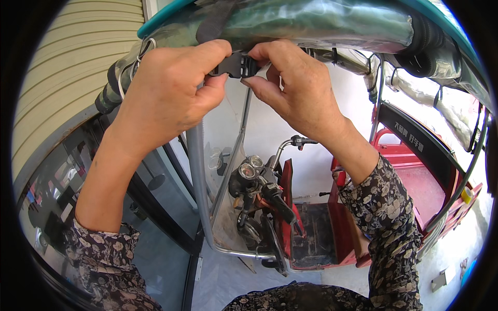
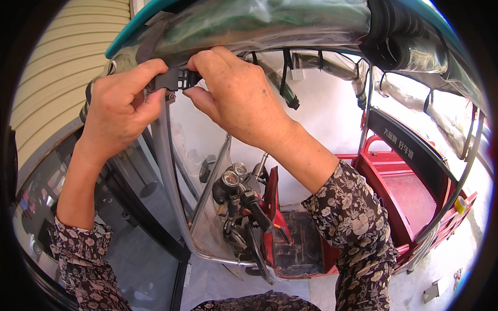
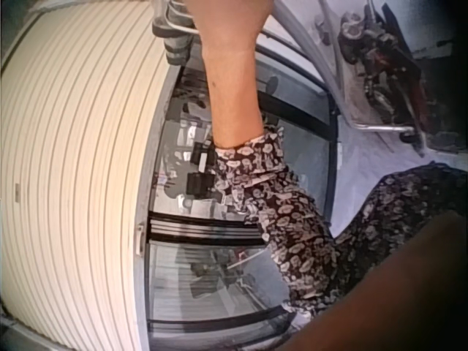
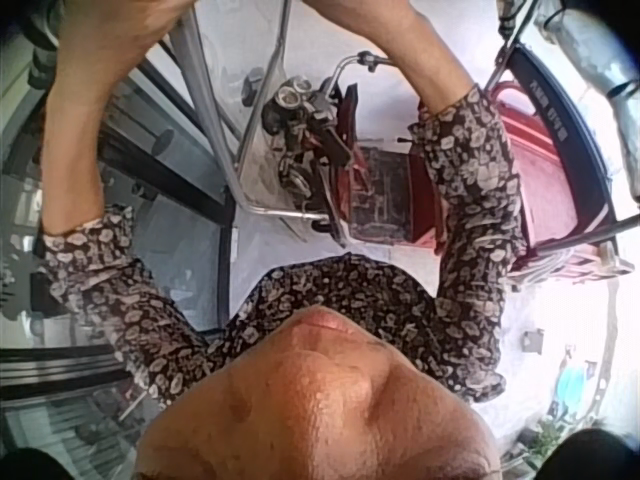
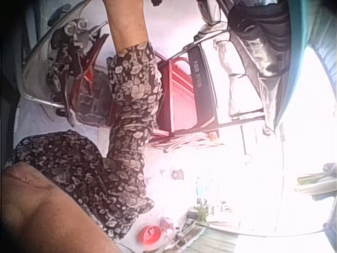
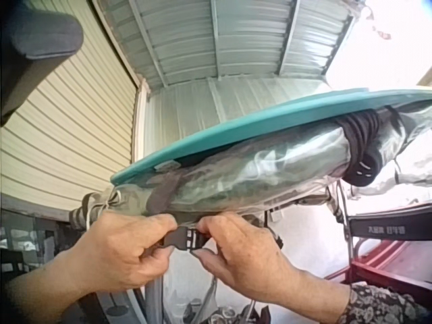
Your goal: The person secures a transparent plastic cover onto the frame of a red three-wheeled vehicle. They retrieve a pair of scissors from inside a room and use them to cut a white cord. The person then ties the cord around the canopy frame and fastens a black strap to hold the cover in place.
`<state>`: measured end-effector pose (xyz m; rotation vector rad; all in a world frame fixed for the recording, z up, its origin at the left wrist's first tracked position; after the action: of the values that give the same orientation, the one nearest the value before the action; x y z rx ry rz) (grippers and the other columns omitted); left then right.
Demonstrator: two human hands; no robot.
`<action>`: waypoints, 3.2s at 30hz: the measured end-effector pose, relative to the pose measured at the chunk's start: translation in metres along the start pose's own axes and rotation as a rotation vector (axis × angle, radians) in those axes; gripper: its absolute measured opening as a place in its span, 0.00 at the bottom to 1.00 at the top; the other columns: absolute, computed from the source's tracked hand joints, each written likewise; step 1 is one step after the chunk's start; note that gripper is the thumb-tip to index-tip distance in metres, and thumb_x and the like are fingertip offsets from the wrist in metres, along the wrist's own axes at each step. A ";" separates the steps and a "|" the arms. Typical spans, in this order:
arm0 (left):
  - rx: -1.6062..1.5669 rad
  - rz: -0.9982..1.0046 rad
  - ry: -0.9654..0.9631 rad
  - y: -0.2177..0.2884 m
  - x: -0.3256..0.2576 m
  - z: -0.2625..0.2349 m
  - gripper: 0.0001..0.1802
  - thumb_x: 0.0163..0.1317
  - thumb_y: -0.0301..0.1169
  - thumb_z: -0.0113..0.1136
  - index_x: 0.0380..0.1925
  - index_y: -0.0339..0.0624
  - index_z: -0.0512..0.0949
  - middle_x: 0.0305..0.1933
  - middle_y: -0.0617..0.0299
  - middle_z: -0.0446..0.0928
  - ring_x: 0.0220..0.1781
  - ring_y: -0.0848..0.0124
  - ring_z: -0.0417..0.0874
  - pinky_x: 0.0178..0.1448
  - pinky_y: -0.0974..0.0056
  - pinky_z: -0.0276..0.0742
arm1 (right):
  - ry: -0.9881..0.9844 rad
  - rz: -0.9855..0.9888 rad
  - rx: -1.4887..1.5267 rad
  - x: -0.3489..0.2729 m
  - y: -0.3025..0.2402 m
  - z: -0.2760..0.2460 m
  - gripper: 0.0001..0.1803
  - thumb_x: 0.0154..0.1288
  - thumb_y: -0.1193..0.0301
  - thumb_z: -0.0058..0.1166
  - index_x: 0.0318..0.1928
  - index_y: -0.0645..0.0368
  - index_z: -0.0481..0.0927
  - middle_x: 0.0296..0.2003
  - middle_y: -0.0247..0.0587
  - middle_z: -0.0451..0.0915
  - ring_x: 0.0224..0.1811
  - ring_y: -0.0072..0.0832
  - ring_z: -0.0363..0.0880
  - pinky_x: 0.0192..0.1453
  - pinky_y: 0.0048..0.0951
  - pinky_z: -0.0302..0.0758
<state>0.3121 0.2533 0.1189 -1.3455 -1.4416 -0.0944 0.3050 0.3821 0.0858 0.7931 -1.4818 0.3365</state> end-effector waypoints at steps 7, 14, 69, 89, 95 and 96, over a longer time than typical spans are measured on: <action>-0.016 -0.042 -0.015 -0.006 -0.008 -0.002 0.16 0.51 0.20 0.59 0.43 0.37 0.77 0.23 0.57 0.74 0.18 0.72 0.72 0.24 0.69 0.66 | -0.013 -0.001 -0.005 -0.004 0.001 0.004 0.17 0.51 0.76 0.62 0.42 0.62 0.73 0.36 0.46 0.75 0.35 0.46 0.77 0.36 0.40 0.74; -0.201 -0.254 -0.130 -0.017 -0.013 0.001 0.17 0.56 0.20 0.54 0.47 0.37 0.75 0.32 0.60 0.77 0.27 0.77 0.74 0.31 0.70 0.70 | -0.044 0.012 -0.010 -0.011 0.006 0.000 0.18 0.52 0.77 0.60 0.44 0.62 0.72 0.39 0.45 0.74 0.32 0.42 0.77 0.35 0.37 0.74; -0.742 -0.586 0.405 -0.034 -0.058 0.002 0.22 0.64 0.27 0.54 0.58 0.31 0.71 0.43 0.58 0.79 0.34 0.78 0.74 0.37 0.75 0.68 | 0.292 0.957 1.121 -0.074 0.067 0.012 0.11 0.69 0.75 0.48 0.48 0.69 0.69 0.37 0.40 0.76 0.31 0.25 0.81 0.33 0.22 0.79; -0.320 -0.067 0.580 -0.024 -0.054 -0.017 0.17 0.53 0.12 0.58 0.41 0.41 0.82 0.40 0.58 0.72 0.30 0.75 0.73 0.33 0.74 0.70 | 0.222 0.973 1.000 -0.069 0.067 0.017 0.07 0.68 0.76 0.50 0.44 0.63 0.71 0.32 0.37 0.76 0.30 0.24 0.79 0.30 0.21 0.76; -0.373 -0.142 0.610 -0.037 -0.061 -0.015 0.16 0.53 0.13 0.57 0.40 0.39 0.81 0.39 0.58 0.73 0.30 0.76 0.73 0.33 0.75 0.70 | 0.176 0.951 0.935 -0.068 0.063 0.017 0.07 0.68 0.75 0.50 0.44 0.63 0.71 0.31 0.36 0.76 0.30 0.23 0.79 0.29 0.21 0.75; -0.377 -0.182 0.630 -0.041 -0.060 -0.018 0.15 0.54 0.14 0.57 0.41 0.38 0.81 0.38 0.59 0.74 0.30 0.76 0.73 0.34 0.75 0.70 | 0.168 0.942 0.924 -0.068 0.063 0.017 0.07 0.68 0.75 0.50 0.44 0.63 0.71 0.31 0.36 0.76 0.29 0.22 0.78 0.29 0.20 0.75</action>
<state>0.2777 0.1884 0.1066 -1.3112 -1.0234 -0.8687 0.2442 0.4341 0.0357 0.6698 -1.4304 1.8390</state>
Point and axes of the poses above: each hand's wrist, its own x-axis towards the middle knuckle, its own z-axis out of the palm, y = z × x, the point moved 8 cm from there along x, towards the middle knuckle
